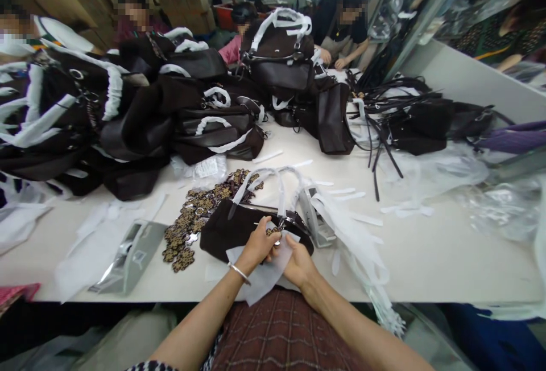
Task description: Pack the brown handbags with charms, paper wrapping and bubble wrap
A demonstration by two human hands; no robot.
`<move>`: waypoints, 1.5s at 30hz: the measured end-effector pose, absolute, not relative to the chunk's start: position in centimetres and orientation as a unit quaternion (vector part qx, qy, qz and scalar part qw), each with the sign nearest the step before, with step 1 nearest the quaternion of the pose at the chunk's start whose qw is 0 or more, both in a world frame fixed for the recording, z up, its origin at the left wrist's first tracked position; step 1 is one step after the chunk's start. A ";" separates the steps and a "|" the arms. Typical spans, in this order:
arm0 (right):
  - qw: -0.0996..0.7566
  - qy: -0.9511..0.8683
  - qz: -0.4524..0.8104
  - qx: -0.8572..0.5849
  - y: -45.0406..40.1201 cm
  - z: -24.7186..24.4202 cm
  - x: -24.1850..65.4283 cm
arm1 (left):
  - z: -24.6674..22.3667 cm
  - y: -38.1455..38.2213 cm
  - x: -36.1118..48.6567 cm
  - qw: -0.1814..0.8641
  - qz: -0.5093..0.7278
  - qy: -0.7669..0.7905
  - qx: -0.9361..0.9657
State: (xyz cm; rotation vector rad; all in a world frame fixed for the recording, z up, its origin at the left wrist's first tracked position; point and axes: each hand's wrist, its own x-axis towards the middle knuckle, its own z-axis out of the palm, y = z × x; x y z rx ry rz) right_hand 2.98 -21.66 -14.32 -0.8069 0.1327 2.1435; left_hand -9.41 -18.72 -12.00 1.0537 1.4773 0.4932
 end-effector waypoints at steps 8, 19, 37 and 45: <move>0.361 0.080 0.849 -0.377 -20.0 -16.5 2.3 | -11.9 -19.7 -8.7 0.531 0.196 0.649 0.509; 0.402 0.189 0.791 -0.421 -20.0 -16.7 1.2 | -10.8 -26.0 -15.4 0.467 0.138 0.692 0.532; 0.448 0.144 0.723 -0.506 -19.6 -18.5 1.4 | -12.0 -19.2 -10.6 0.216 0.052 0.632 0.743; 0.461 0.140 0.679 -0.554 -19.5 -18.6 0.5 | -14.4 -21.9 -10.7 0.077 -0.022 0.491 0.867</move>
